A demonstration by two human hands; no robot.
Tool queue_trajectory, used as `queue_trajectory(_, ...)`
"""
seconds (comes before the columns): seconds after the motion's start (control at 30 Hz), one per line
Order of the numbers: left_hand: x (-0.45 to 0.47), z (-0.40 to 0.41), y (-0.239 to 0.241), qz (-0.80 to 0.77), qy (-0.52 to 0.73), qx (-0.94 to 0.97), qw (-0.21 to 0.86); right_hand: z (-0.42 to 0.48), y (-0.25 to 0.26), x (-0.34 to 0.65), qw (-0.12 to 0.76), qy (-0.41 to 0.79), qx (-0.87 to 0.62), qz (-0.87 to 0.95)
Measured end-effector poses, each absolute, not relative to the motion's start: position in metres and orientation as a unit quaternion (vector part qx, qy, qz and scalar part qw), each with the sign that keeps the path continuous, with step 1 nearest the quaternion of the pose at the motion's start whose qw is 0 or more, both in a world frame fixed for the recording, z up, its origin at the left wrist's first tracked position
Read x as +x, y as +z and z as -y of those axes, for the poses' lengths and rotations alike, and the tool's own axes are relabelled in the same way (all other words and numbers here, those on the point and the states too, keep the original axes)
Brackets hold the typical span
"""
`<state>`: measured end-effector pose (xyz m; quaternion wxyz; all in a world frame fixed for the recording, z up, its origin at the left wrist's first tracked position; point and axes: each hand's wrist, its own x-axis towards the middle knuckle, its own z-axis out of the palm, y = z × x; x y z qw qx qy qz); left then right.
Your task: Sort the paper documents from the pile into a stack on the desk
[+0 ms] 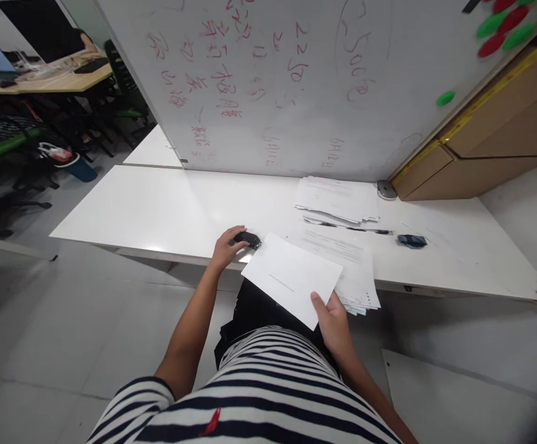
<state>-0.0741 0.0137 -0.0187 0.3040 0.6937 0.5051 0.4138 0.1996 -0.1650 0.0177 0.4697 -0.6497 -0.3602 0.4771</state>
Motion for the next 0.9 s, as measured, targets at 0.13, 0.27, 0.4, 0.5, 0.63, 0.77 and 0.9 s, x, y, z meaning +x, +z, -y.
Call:
queue_trajectory(0.13, -0.072, -0.013, -0.019, -0.509, 0.404, 0.704, 0.287, 0.162, 0.019, 0.198, 0.479, 0.504, -0.626, 0.354)
queue_trajectory(0.27, -0.069, -0.011, -0.02, -0.52, 0.384, 0.719, 0.256, 0.16, 0.018, 0.196, 0.47, 0.499, -0.624, 0.374)
queue_trajectory(0.4, -0.064, -0.007, -0.022, -0.533, 0.347, 0.745, 0.201, 0.16, 0.02, 0.195, 0.448, 0.466, -0.644, 0.409)
queue_trajectory(0.5, -0.062, -0.005, -0.024, -0.528, 0.329, 0.766, 0.164, 0.159, 0.023, 0.197, 0.409, 0.436, -0.662, 0.451)
queue_trajectory(0.63, -0.061, -0.004, -0.024, -0.525, 0.315, 0.774, 0.159, 0.151, 0.034, 0.202, 0.365, 0.439, -0.667, 0.479)
queue_trajectory(0.77, -0.059, -0.005, -0.019, -0.541, 0.265, 0.784, 0.152, 0.136, 0.052, 0.205, 0.313, 0.463, -0.672, 0.485)
queue_trajectory(0.9, -0.058, -0.007, -0.018, -0.534, 0.221, 0.802, 0.153, 0.126, 0.068, 0.205, 0.282, 0.466, -0.683, 0.487)
